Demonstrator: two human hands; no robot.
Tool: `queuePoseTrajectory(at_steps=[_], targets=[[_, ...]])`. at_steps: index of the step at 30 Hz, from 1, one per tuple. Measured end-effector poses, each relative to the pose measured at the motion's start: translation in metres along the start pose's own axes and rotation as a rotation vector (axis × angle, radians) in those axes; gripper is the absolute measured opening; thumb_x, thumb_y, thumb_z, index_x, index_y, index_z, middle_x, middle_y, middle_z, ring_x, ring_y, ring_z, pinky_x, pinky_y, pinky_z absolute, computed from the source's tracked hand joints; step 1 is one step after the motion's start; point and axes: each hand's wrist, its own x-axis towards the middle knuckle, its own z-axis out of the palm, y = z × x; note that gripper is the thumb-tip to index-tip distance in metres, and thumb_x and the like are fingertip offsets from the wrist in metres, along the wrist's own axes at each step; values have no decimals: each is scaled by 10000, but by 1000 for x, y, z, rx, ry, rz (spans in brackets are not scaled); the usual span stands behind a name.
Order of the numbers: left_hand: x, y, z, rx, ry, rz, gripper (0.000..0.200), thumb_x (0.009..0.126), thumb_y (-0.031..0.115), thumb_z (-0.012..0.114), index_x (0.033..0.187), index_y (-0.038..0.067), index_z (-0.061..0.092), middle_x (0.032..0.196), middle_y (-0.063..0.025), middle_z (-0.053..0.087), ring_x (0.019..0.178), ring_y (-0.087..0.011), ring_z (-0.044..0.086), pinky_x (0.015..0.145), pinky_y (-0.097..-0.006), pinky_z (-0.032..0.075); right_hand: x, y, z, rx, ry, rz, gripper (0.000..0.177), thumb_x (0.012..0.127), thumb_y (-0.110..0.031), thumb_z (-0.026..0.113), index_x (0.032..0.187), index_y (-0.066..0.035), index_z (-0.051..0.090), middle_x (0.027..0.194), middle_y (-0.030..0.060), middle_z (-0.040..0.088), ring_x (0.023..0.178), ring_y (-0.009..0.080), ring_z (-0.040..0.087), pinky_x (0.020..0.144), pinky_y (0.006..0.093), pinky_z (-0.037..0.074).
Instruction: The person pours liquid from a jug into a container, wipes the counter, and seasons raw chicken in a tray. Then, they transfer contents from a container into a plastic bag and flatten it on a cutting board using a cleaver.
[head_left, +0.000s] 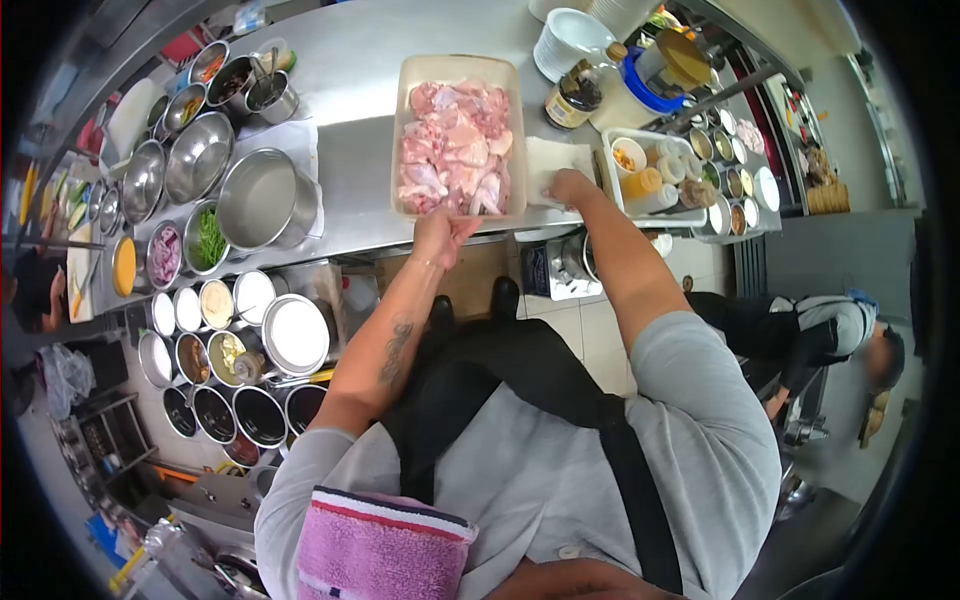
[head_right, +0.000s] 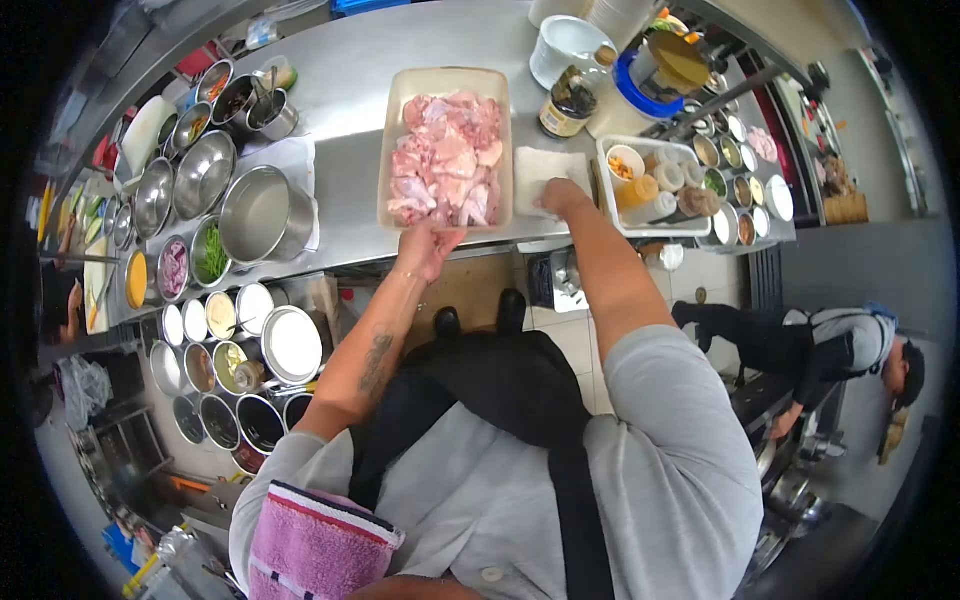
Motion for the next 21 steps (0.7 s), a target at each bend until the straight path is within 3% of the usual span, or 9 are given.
queuePoseTrajectory(at_steps=[2, 4, 6, 8, 9, 12, 15, 17, 21], targets=[[8, 5, 22, -23, 58, 8, 343, 1023, 62, 493, 1330, -86, 538, 1091, -181, 704, 892, -303, 762, 796, -388, 708, -6, 13, 33, -250, 420, -220, 310, 934, -265, 772, 1069, 13, 743, 1031, 217, 748, 960, 414, 770, 825, 531, 621], [25, 11, 37, -6, 51, 139, 443, 1018, 59, 488, 1428, -109, 478, 1161, -203, 671, 915, -337, 760, 780, -402, 715, -95, -7, 51, -65, 540, -255, 455, 962, -274, 743, 1354, -74, 627, 1188, 216, 696, 1130, 424, 714, 937, 549, 583], [59, 15, 42, -18, 36, 119, 464, 1019, 63, 483, 1452, -104, 458, 1219, -213, 654, 919, -353, 758, 781, -415, 718, -166, 2, 79, -57, 549, -292, 646, 957, -298, 761, 1514, -125, 484, 1210, 213, 686, 1113, 429, 709, 913, 556, 582], [81, 23, 49, -27, 36, 115, 510, 1009, 66, 464, 1508, -33, 433, 1301, -199, 628, 979, -390, 746, 795, -450, 725, -231, 36, 116, -26, 530, -288, 688, 938, -313, 790, 1530, -141, 483, 1222, 208, 680, 1091, 446, 707, 897, 557, 581], [88, 25, 52, -3, 13, 108, 510, 1009, 66, 464, 1508, -33, 433, 1301, -199, 628, 979, -390, 746, 795, -450, 725, -257, 63, 141, -32, 461, -178, 712, 934, -303, 797, 1548, -155, 468, 1233, 210, 681, 1102, 447, 706, 904, 558, 582], [116, 32, 61, 7, -33, 201, 512, 1029, 92, 446, 1541, 94, 444, 1362, -170, 629, 1130, -396, 712, 856, -477, 715, -324, 147, 213, -1, 248, 154, 805, 925, -308, 823, 1602, -157, 414, 1298, 231, 675, 1153, 451, 698, 959, 563, 575], [119, 31, 63, 55, -113, 216, 459, 1090, 166, 412, 1547, 154, 455, 1471, -155, 597, 1287, -377, 657, 972, -517, 671, -368, 232, 296, 68, 190, 379, 858, 914, -325, 843, 1622, -149, 392, 1325, 251, 678, 1184, 447, 696, 1013, 560, 560], [113, 30, 57, 23, -136, 226, 443, 1120, 195, 389, 1557, 148, 449, 1488, -147, 593, 1365, -344, 615, 1066, -551, 613, -372, 289, 359, 242, 285, 477, 911, 901, -335, 856, 1649, -160, 367, 1258, 266, 709, 1178, 452, 699, 1038, 538, 555], [112, 20, 40, 60, -161, 229, 456, 1151, 265, 414, 1564, 74, 435, 1510, -153, 576, 1396, -317, 593, 1132, -537, 568, -388, 345, 388, 358, 230, 544, 816, 896, -315, 855, 1585, -185, 438, 1183, 242, 745, 1163, 445, 704, 1024, 526, 560]])
